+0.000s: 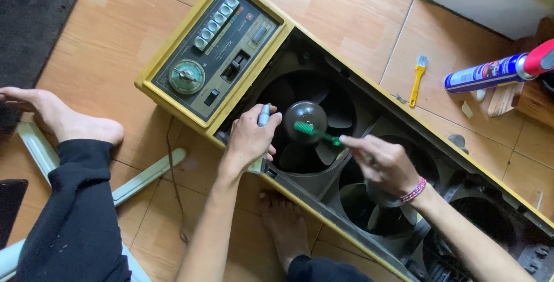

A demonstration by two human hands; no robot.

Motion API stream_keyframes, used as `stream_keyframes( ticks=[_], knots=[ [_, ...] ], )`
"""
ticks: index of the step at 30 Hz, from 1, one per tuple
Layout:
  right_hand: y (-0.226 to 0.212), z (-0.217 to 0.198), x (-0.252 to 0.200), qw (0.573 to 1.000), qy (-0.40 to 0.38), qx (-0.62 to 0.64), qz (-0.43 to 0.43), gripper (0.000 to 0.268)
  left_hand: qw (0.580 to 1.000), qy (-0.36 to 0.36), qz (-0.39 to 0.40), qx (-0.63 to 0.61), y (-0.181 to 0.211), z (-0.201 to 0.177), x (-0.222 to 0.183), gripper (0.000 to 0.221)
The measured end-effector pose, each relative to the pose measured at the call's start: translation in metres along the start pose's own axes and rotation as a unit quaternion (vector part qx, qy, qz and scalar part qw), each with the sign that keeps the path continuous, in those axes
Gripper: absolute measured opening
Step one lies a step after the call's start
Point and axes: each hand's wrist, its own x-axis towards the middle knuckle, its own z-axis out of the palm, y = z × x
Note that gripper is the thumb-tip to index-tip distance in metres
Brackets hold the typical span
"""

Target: Cleaning and polishing the blades of a vintage fan unit using a toothbrush and liquid polish.

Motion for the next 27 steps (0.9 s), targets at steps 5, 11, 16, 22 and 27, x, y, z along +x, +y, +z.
stream_keyframes(
  ticks=[5,11,16,22,27],
  knots=[
    [-0.014,-0.018,0.011,0.999,-0.028,-0.011,-0.023,0.029,0.999,0.015,0.026,-0.028,-0.003,0.002,0.002,0.049],
    [-0.005,-0.022,0.003,1.0,0.01,-0.008,-0.025,0.027,0.977,0.043,0.124,-0.169,-0.005,0.001,-0.017,0.043],
    [-0.005,-0.016,-0.006,0.998,-0.012,0.036,-0.043,0.026,0.947,0.035,0.175,-0.266,-0.02,-0.004,-0.028,0.056],
    [-0.02,-0.011,-0.001,0.992,0.058,0.11,-0.032,0.025,0.93,0.077,0.158,-0.323,-0.032,-0.023,-0.066,0.054],
    [-0.037,-0.001,-0.001,0.996,-0.046,-0.063,-0.045,0.014,0.926,0.092,0.162,-0.328,-0.038,-0.039,-0.074,0.052]
  ],
)
